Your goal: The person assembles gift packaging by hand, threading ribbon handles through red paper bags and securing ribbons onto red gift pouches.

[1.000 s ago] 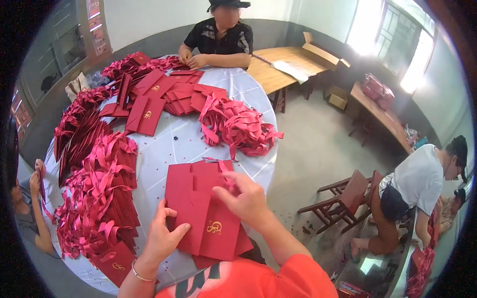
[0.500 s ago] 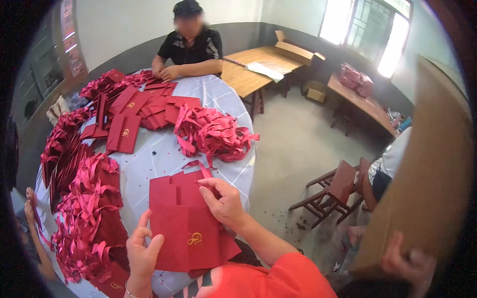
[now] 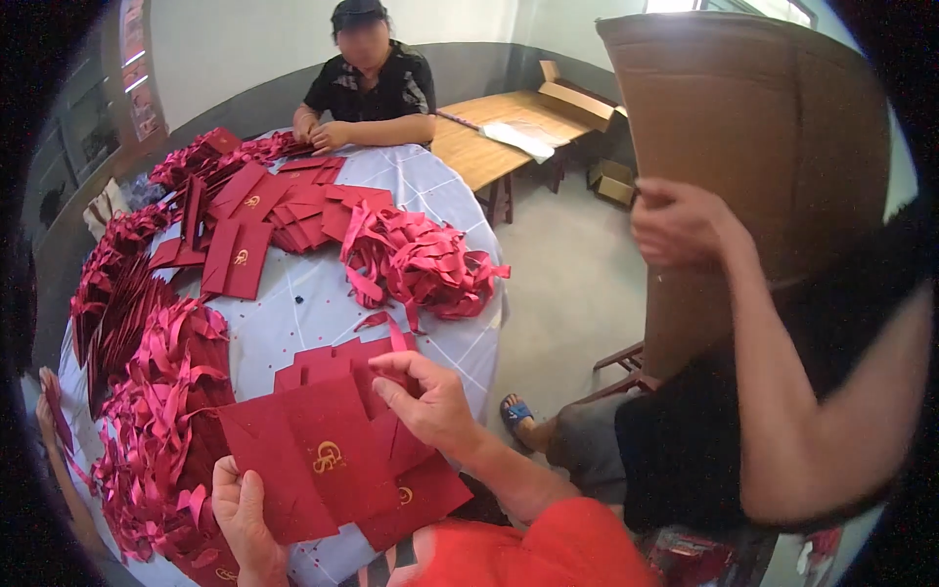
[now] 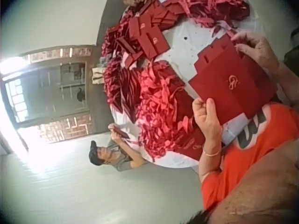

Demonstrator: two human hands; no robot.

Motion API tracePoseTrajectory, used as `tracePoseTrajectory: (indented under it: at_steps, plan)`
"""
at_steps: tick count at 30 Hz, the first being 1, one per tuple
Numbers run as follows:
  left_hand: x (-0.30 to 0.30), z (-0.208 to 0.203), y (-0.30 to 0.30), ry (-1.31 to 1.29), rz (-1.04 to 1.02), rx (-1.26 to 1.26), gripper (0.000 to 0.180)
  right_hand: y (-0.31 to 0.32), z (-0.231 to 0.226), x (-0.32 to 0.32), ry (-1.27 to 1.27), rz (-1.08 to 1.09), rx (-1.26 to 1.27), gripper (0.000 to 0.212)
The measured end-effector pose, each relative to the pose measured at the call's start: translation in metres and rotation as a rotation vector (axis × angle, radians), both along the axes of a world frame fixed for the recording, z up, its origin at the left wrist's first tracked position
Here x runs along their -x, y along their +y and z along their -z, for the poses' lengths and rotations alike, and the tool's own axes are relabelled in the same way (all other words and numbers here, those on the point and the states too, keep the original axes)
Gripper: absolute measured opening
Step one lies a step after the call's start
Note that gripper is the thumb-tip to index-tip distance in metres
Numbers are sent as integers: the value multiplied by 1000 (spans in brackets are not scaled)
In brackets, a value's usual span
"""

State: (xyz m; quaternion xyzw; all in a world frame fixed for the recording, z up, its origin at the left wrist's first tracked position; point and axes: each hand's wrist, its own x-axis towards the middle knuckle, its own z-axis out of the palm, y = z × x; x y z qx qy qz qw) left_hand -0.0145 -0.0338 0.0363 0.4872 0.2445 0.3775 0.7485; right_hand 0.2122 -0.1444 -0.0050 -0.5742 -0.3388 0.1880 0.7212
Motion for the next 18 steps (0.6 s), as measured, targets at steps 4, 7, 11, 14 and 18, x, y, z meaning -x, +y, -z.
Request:
tracePoseTrajectory:
  at_steps: [4,7,11,14,18]
  plan:
    - [0,22,8,-46,10,-90,19,12,-13,4,-258,-28,39,16]
    - [-1,26,8,-93,-17,-74,23,30,-33,-2,-435,-60,15,14]
    - [-8,20,10,-161,-5,-27,37,58,-49,-9,-406,-148,22,16]
    - [-9,30,8,-145,13,74,46,81,-66,-7,-310,-275,5,18]
    - [-5,30,5,-41,134,103,51,109,-74,-17,-262,-512,-57,19]
